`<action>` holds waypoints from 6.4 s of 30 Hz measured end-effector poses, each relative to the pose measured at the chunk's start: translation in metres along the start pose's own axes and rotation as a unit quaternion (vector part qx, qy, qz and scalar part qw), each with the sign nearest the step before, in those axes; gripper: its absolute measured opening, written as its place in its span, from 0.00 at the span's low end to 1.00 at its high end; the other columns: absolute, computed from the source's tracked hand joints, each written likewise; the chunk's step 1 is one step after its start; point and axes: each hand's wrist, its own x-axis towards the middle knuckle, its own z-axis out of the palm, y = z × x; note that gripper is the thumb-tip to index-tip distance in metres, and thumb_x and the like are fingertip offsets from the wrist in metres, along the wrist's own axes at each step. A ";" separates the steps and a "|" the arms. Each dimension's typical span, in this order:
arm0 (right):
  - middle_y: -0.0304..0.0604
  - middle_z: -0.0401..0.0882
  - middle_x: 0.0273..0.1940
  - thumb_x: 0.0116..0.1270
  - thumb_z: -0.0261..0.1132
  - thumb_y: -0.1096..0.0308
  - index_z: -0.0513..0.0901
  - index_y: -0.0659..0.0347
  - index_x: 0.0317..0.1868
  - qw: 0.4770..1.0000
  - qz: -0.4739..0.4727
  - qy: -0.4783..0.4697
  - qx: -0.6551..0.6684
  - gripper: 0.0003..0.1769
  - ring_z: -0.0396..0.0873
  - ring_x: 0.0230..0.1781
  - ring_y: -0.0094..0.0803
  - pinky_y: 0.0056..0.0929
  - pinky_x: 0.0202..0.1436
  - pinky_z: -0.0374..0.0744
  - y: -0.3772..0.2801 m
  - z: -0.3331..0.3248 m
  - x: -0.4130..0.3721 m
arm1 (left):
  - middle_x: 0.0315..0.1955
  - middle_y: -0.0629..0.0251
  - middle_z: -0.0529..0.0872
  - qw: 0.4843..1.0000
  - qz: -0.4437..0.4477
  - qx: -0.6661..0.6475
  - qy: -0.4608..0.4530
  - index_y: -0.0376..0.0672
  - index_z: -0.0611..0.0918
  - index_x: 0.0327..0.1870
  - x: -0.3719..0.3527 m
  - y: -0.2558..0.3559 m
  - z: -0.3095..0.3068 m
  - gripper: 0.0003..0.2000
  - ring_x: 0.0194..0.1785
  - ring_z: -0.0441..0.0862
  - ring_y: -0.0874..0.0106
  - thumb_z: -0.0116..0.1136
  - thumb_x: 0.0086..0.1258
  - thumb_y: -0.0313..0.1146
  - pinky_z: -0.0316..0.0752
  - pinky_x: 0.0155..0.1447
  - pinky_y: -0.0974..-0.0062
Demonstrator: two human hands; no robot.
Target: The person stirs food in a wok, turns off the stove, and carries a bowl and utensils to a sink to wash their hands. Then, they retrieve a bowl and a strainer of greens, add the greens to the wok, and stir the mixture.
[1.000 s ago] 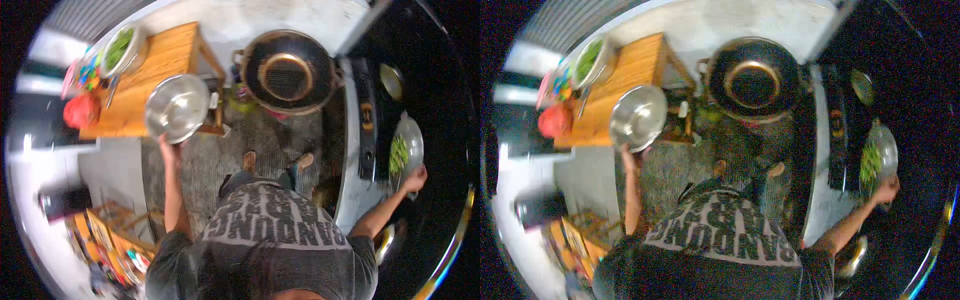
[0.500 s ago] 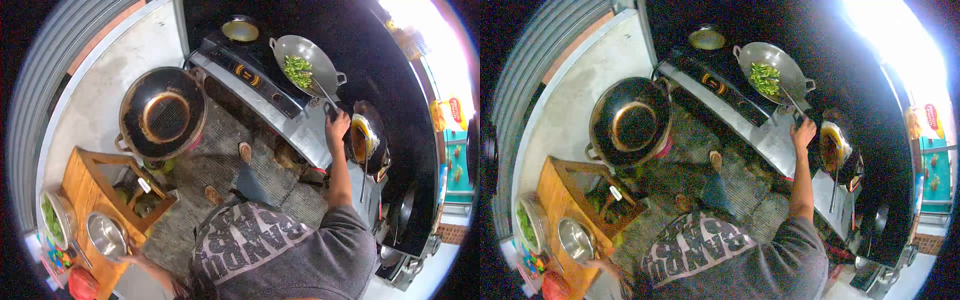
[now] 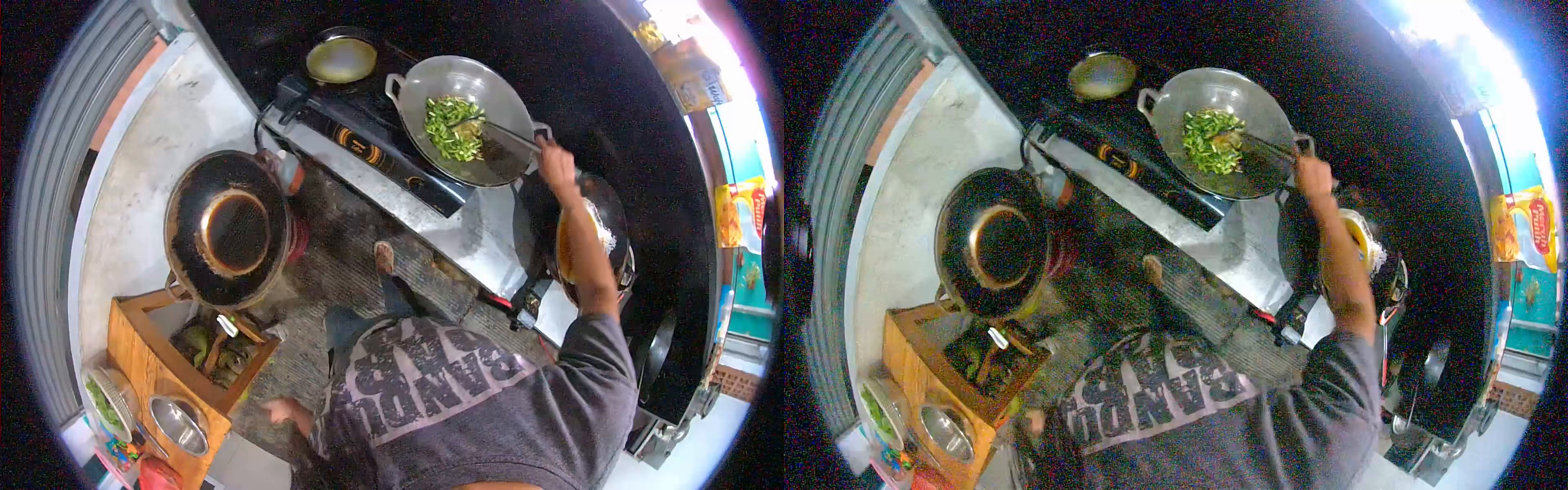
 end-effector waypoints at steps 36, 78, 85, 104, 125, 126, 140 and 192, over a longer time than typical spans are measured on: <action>0.30 0.63 0.16 0.66 0.53 0.53 0.75 0.56 0.41 0.718 0.206 -0.336 0.574 0.15 0.58 0.09 0.15 0.16 0.09 0.60 -0.006 -0.050 0.034 | 0.36 0.54 0.75 0.763 -0.029 -0.154 -0.627 0.37 0.70 0.45 -0.148 0.087 0.103 0.17 0.39 0.73 0.61 0.46 0.59 0.40 0.74 0.40 0.58; 0.49 0.79 0.33 0.57 0.59 0.60 0.78 0.49 0.48 0.983 -0.125 -0.124 0.054 0.17 0.78 0.32 0.45 0.42 0.35 0.76 0.057 -0.003 0.159 | 0.31 0.64 0.77 0.742 -0.097 -0.124 -0.652 0.40 0.72 0.45 -0.165 0.090 0.111 0.19 0.37 0.75 0.68 0.57 0.57 0.41 0.72 0.39 0.64; 0.47 0.77 0.26 0.58 0.58 0.62 0.77 0.50 0.49 0.966 -0.250 -0.038 -0.061 0.17 0.78 0.29 0.42 0.38 0.30 0.76 0.071 -0.059 0.145 | 0.31 0.62 0.77 0.681 0.159 -0.166 -0.696 0.42 0.72 0.48 -0.152 0.071 0.134 0.16 0.35 0.77 0.66 0.55 0.60 0.36 0.75 0.35 0.65; 0.48 0.79 0.27 0.60 0.57 0.56 0.79 0.65 0.39 0.893 -0.101 -0.346 0.269 0.18 0.78 0.27 0.35 0.33 0.31 0.76 0.024 -0.020 0.050 | 0.30 0.65 0.75 0.776 -0.067 -0.060 -0.625 0.44 0.72 0.41 -0.179 0.109 0.102 0.14 0.37 0.74 0.67 0.50 0.63 0.45 0.70 0.38 0.59; 0.30 0.63 0.15 0.67 0.51 0.51 0.73 0.60 0.46 0.630 0.228 -0.206 0.714 0.21 0.61 0.08 0.16 0.17 0.09 0.62 -0.046 0.010 0.046 | 0.30 0.66 0.73 0.764 -0.051 -0.078 -0.639 0.44 0.71 0.41 -0.180 0.128 0.073 0.15 0.36 0.72 0.68 0.54 0.59 0.43 0.69 0.43 0.59; 0.30 0.63 0.15 0.67 0.51 0.51 0.74 0.60 0.45 0.620 0.233 -0.200 0.722 0.21 0.61 0.08 0.17 0.17 0.09 0.62 -0.050 0.011 0.046 | 0.31 0.66 0.73 0.762 -0.052 -0.080 -0.640 0.44 0.71 0.41 -0.180 0.125 0.074 0.15 0.37 0.72 0.68 0.54 0.60 0.43 0.70 0.42 0.59; 0.28 0.58 0.13 0.71 0.41 0.53 0.70 0.64 0.52 0.455 0.196 -0.285 0.821 0.24 0.55 0.06 0.15 0.16 0.08 0.58 -0.067 -0.026 0.021 | 0.36 0.65 0.75 0.733 -0.007 -0.119 -0.670 0.43 0.70 0.44 -0.171 0.112 0.086 0.19 0.39 0.75 0.66 0.53 0.61 0.47 0.74 0.37 0.61; 0.29 0.58 0.11 0.65 0.54 0.55 0.69 0.61 0.40 0.455 0.227 -0.298 0.808 0.16 0.56 0.06 0.18 0.20 0.09 0.58 -0.094 -0.042 0.023 | 0.29 0.66 0.73 0.762 -0.008 -0.124 -0.636 0.48 0.71 0.41 -0.193 0.109 0.088 0.10 0.34 0.74 0.69 0.50 0.62 0.40 0.75 0.32 0.64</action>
